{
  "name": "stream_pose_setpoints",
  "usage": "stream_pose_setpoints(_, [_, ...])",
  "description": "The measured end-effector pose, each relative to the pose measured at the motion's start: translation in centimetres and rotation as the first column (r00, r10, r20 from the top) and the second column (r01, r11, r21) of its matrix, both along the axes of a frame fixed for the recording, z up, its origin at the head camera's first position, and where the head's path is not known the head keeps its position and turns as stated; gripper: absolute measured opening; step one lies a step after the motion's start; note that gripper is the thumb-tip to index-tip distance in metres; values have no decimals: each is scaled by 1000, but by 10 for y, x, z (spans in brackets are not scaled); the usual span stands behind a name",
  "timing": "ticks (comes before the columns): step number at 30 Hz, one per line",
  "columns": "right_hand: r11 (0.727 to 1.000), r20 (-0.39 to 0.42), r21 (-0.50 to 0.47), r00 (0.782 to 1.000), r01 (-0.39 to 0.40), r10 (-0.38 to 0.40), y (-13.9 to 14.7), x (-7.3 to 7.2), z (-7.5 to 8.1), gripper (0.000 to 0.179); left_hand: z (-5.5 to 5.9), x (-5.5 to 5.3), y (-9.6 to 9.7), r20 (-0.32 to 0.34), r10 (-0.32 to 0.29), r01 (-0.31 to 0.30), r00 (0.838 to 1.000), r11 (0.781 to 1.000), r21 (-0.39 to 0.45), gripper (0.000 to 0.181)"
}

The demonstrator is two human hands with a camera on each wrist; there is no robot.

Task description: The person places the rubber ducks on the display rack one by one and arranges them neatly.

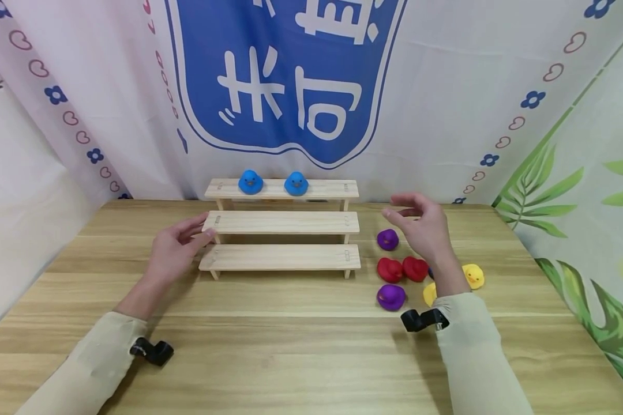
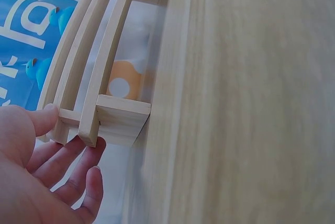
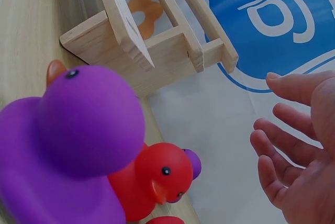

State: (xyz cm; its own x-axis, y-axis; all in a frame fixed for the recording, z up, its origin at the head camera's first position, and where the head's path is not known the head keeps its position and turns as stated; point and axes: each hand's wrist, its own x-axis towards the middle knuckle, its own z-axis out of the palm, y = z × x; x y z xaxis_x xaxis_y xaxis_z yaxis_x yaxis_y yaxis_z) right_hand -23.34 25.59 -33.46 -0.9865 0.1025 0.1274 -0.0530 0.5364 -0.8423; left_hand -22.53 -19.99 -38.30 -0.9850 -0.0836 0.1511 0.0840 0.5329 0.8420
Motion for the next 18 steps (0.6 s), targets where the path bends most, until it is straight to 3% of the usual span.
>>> stream_pose_setpoints(6, [1000, 9, 1, 1000, -7, 7, 2, 0, -1, 60, 0, 1, -1, -2, 4, -4, 1000, 1000, -8, 56])
stream_pose_setpoints(11, [1000, 31, 1, 1000, -1, 1, 3, 1, -2, 56, -1, 0, -1, 7, -2, 2, 1000, 999, 33, 54])
stream_pose_setpoints(18, [1000, 57, 4, 998, -7, 7, 5, 2, -5, 65, 0, 0, 0, 20, 0, -1, 1000, 999, 46, 53])
